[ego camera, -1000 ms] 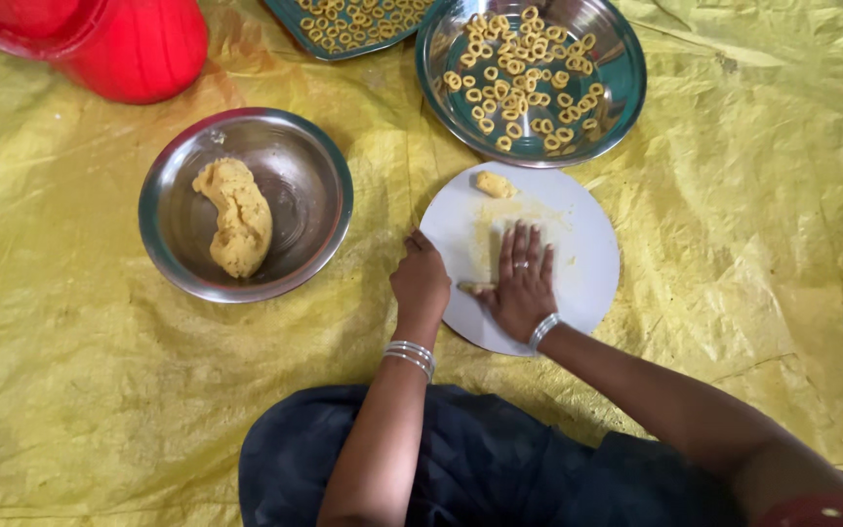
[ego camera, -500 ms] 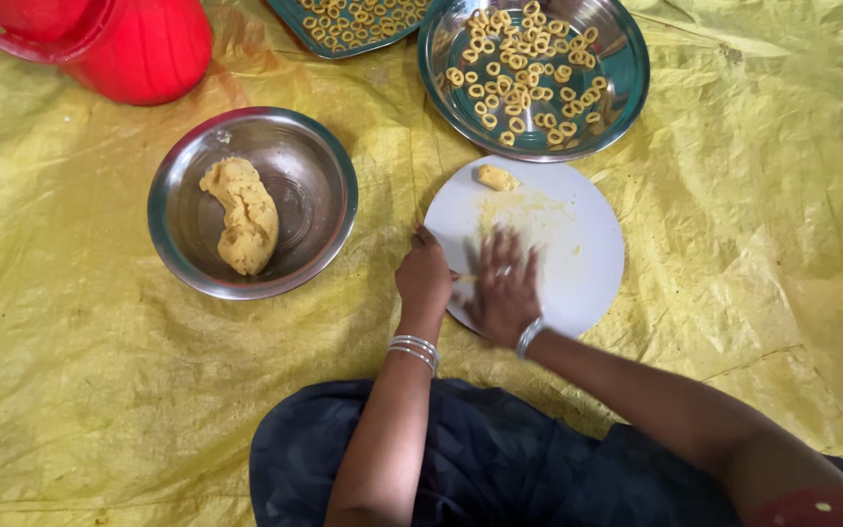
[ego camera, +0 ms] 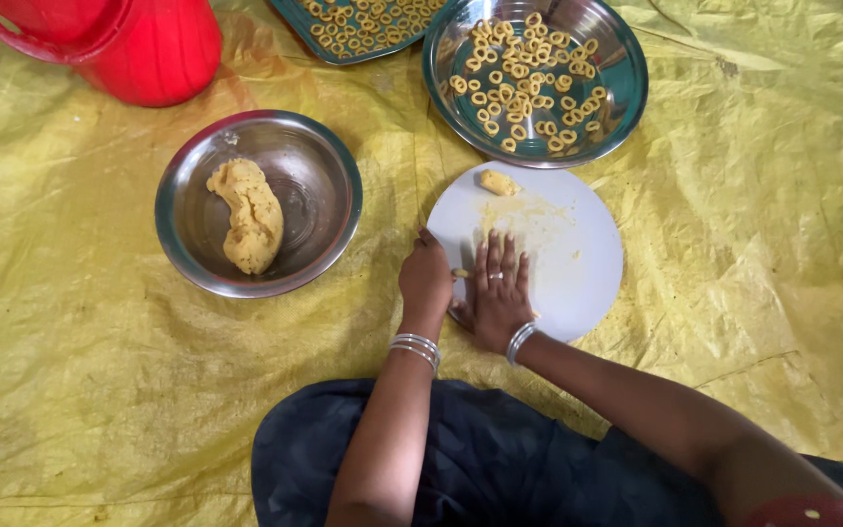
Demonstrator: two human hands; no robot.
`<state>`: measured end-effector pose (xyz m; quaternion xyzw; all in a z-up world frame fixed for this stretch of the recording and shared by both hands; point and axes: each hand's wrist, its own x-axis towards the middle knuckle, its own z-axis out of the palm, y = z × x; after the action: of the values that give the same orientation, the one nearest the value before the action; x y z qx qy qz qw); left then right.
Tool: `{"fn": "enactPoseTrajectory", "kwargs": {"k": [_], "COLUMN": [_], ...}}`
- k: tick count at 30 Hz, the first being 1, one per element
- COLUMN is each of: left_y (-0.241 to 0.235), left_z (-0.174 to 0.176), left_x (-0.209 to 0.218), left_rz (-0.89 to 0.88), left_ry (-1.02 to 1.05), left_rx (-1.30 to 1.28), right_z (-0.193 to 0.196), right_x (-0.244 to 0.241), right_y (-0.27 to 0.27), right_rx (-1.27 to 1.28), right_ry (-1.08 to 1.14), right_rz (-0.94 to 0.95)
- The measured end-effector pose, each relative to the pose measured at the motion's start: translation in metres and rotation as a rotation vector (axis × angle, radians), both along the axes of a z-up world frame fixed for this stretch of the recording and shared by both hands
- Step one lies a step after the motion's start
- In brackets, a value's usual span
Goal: The person sits on a yellow tarp and shapes small pieces of dough into ring-shaped snacks. They roll the dough into thin strips, fold them into circles, and place the finished rings onto a nearby metal tray. The process is repeated continuously with dough from a bowl.
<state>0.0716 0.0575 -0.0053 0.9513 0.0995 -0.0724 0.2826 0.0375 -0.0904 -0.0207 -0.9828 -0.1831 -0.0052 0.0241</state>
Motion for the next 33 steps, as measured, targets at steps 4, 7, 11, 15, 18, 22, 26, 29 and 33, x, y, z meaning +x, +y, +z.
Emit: {"fn": "enactPoseTrajectory", "kwargs": {"k": [4, 7, 11, 15, 18, 22, 26, 29, 33], "left_y": [0.004, 0.003, 0.001, 0.000, 0.004, 0.011, 0.007, 0.003, 0.002], "left_z": [0.005, 0.009, 0.011, 0.008, 0.008, 0.012, 0.012, 0.008, -0.002], "left_x": [0.002, 0.003, 0.003, 0.003, 0.002, -0.001, -0.004, 0.001, 0.006], "left_rz": [-0.009, -0.019, -0.013, -0.012, -0.026, -0.045, -0.032, -0.017, -0.013], "left_ry": [0.033, 0.091, 0.098, 0.085, 0.093, 0.052, 0.055, 0.073, 0.098], "left_rx": [0.009, 0.043, 0.046, 0.034, -0.013, -0.035, -0.032, -0.011, -0.002], "right_z": [0.006, 0.014, 0.021, 0.010, 0.010, 0.015, 0.022, 0.016, -0.003], "right_x": [0.010, 0.072, 0.126, 0.084, 0.031, 0.023, 0.097, 0.119, 0.077], "right_y": [-0.005, -0.032, -0.077, -0.054, -0.018, -0.016, -0.084, -0.109, -0.068], "right_rx": [-0.071, -0.179, 0.043, -0.213, -0.002, -0.075, -0.140, -0.024, -0.078], "right_ry": [0.144, 0.118, -0.082, -0.015, 0.073, 0.117, -0.076, -0.164, -0.070], "right_rz": [-0.092, -0.305, -0.324, -0.160, 0.032, 0.073, -0.221, -0.258, -0.065]}}
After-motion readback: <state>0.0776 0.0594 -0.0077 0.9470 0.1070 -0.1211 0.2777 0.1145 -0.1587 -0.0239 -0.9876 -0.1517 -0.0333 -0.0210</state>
